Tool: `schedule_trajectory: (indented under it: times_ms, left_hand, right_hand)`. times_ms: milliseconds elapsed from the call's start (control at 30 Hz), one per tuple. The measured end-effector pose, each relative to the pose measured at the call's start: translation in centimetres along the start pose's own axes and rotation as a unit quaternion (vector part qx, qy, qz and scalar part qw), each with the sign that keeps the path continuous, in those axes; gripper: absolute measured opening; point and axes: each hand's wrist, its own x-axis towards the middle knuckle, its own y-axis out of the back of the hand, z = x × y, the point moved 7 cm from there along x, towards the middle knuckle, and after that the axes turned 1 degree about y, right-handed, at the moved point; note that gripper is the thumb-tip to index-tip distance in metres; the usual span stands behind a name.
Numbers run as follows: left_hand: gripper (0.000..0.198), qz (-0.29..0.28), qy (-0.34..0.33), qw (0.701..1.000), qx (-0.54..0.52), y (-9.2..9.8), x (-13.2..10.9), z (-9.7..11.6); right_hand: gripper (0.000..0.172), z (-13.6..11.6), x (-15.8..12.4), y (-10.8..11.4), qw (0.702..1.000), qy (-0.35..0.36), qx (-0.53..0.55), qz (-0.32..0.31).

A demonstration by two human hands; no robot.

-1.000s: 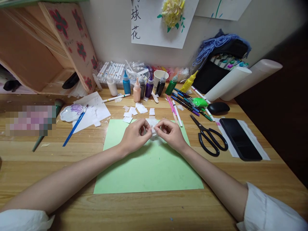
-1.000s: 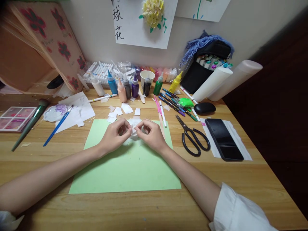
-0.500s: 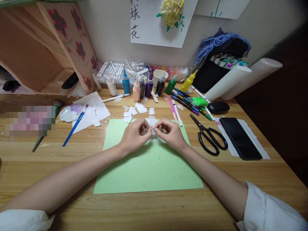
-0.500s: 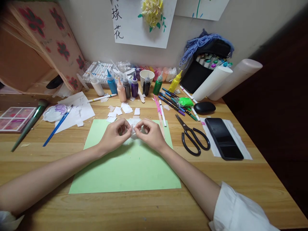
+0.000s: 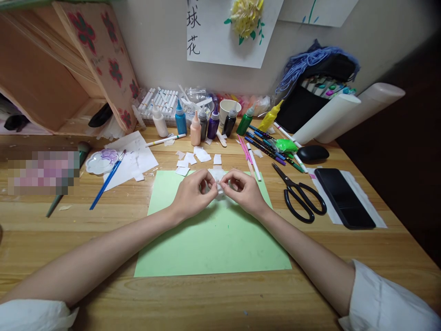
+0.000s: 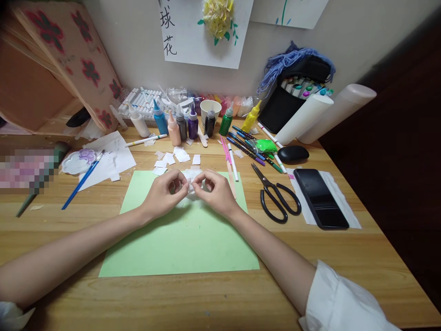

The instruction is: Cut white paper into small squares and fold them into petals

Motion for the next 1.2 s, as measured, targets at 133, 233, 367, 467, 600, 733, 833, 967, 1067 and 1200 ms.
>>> schedule_trajectory:
  times_ms: [133, 233, 367, 467, 600, 733, 833, 967, 1067, 1200]
  left_hand:
    - [0.01, 0.003, 0.003, 1.0, 0.002, 0.01, 0.0, -0.11]
    - [0.011, 0.006, 0.0, 1.0, 0.002, 0.04, 0.01, -0.09]
    - [0.011, 0.014, -0.005, 1.0, 0.001, 0.17, 0.0, -0.02]
    - [0.01, 0.014, -0.004, 1.0, 0.001, 0.17, -0.02, -0.02]
    - [0.008, 0.016, -0.005, 1.0, 0.003, 0.19, -0.05, 0.06]
    - [0.007, 0.018, -0.005, 1.0, 0.003, 0.23, -0.03, 0.17]
    - [0.007, 0.017, -0.006, 1.0, 0.005, 0.23, -0.02, 0.2]
    - [0.006, 0.018, -0.009, 1.0, 0.004, 0.19, -0.05, 0.18]
    - [0.007, 0.015, -0.011, 1.0, 0.004, 0.12, -0.07, 0.15]
    - [0.009, 0.013, -0.008, 1.0, 0.006, 0.12, -0.09, 0.03]
  right_hand:
    - [0.008, 0.06, 0.03, -0.16, 1.0, -0.007, 0.01, -0.013]
    - [0.008, 0.0, 0.01, -0.15, 1.0, -0.004, 0.007, -0.012]
    - [0.008, -0.03, -0.03, -0.13, 1.0, 0.002, 0.01, -0.01]
    - [0.008, 0.02, 0.0, -0.08, 1.0, 0.002, 0.013, -0.007]
    - [0.007, 0.2, 0.05, 0.09, 1.0, -0.002, 0.019, 0.005]
    - [0.008, 0.24, 0.02, 0.0, 1.0, -0.003, 0.02, -0.002]
    - [0.008, 0.2, 0.01, -0.09, 1.0, -0.004, 0.02, -0.007]
    - [0.007, 0.05, 0.04, -0.11, 1.0, 0.0, 0.019, -0.007]
    - [0.007, -0.01, 0.05, -0.11, 1.0, 0.0, 0.018, -0.008]
    - [0.007, -0.1, 0.02, -0.14, 1.0, 0.002, 0.016, -0.01]
